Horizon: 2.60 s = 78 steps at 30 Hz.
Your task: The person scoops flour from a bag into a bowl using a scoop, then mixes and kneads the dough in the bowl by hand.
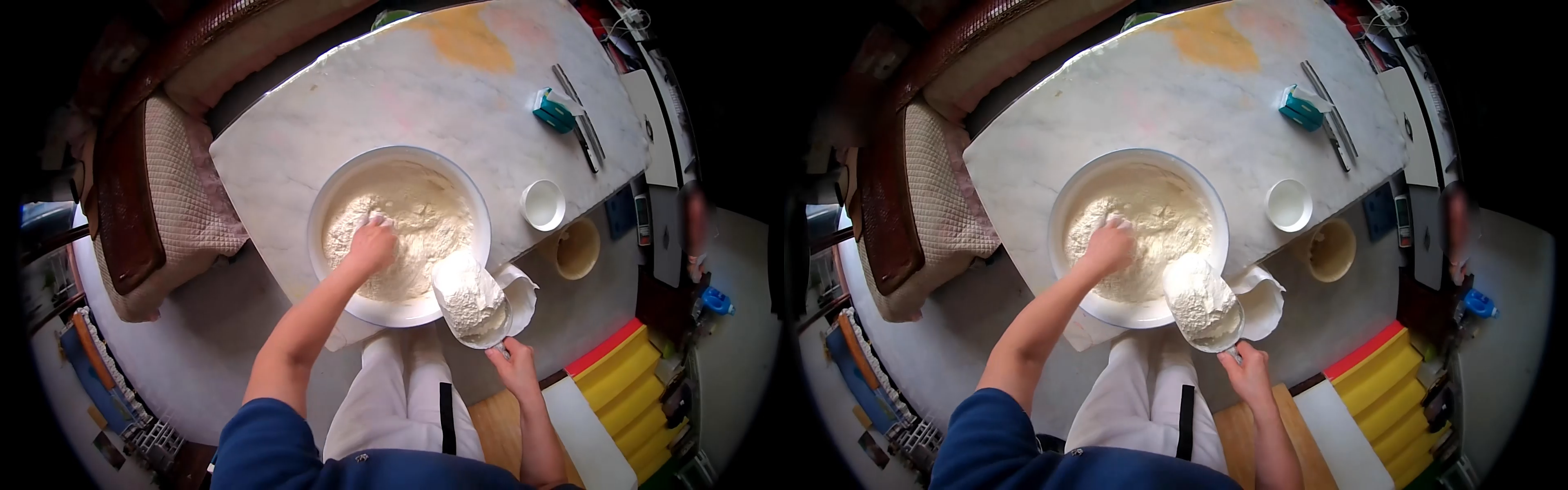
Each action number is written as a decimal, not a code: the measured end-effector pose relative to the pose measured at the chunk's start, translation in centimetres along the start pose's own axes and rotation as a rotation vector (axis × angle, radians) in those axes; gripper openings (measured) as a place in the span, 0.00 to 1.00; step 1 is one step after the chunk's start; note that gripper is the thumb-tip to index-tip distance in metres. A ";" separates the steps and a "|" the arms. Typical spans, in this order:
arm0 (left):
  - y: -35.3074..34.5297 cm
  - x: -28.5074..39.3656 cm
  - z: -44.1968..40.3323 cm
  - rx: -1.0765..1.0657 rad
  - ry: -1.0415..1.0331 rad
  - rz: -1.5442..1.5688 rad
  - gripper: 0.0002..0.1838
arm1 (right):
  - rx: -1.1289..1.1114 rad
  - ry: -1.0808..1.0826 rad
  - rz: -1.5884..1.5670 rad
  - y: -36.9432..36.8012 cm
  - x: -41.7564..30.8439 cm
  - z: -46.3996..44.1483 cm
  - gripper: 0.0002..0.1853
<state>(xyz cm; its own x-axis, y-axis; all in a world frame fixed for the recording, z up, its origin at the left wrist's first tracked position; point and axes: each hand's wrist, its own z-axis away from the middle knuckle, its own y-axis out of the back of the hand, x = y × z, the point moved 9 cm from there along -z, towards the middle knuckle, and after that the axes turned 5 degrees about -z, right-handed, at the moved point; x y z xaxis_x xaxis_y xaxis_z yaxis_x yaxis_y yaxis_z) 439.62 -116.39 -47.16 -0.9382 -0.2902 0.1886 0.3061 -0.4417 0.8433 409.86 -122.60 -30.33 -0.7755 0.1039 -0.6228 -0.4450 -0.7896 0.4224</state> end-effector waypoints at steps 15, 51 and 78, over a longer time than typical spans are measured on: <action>-7.7 -7.3 -8.8 0.306 0.308 1.087 0.33 | 0.003 0.024 -0.003 -0.5 0.7 -0.1 0.12; -2.0 8.1 0.9 0.397 0.072 0.715 0.32 | -0.025 0.039 0.081 0.6 -1.3 0.1 0.11; 5.4 0.1 -8.4 0.203 0.008 0.137 0.16 | -0.023 0.099 0.081 0.4 -1.9 0.1 0.14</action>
<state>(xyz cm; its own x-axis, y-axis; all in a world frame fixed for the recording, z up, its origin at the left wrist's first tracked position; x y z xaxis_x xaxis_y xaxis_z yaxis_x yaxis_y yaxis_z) 442.51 -125.95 -46.81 -0.8883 -0.3432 0.3051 0.3913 -0.2183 0.8940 411.09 -123.03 -28.89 -0.7598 -0.0202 -0.6498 -0.3713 -0.8069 0.4593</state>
